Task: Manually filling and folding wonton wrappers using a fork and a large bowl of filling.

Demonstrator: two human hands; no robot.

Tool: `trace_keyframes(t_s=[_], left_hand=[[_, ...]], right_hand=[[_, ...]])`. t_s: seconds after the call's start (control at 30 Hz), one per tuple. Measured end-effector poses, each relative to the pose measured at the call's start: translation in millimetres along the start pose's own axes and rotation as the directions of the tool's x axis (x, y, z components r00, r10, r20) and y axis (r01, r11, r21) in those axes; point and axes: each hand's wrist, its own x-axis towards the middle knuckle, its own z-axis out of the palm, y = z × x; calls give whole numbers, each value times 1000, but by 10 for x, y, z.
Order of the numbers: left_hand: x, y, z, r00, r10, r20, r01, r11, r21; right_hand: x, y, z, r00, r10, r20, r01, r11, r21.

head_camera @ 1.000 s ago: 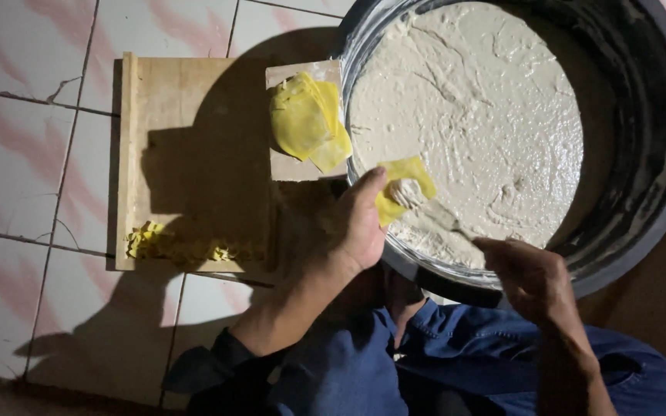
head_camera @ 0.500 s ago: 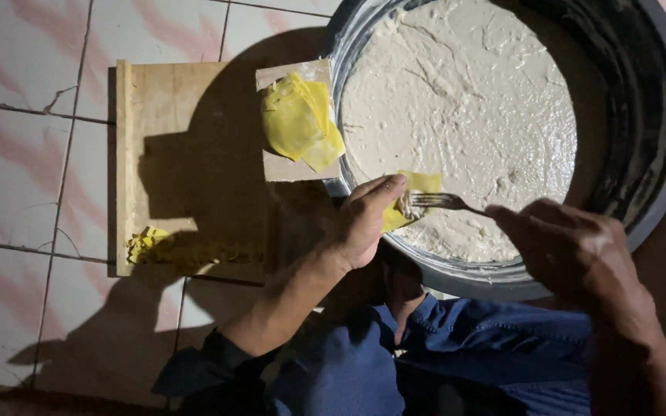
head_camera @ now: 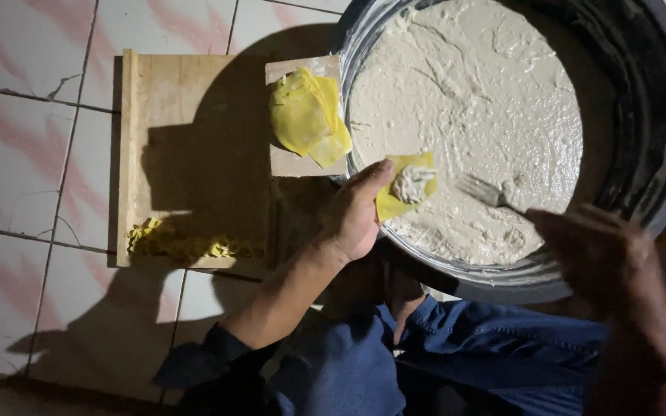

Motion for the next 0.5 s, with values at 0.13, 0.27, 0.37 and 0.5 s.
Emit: trace_keyframes(t_s=[0.13,0.27,0.37,0.5], left_hand=[[-6,-38,103,994,102,-33,-103,994,-46],[-50,-56,153,986,165,-32,-164,986,41],[26,-30,71,976,207,-64,-209,978,-21],[117,-81,99,957,274,-97,-281,957,-65]], right_hand=[[33,-404,100,997,-41,-73,57,971,234],[62,-390,276,996,-21,-91,43,969,245],[-79,-183,327,999,8,-32,-3,988,154],[-191,-297,490,975,220,-35,-204,945,255]])
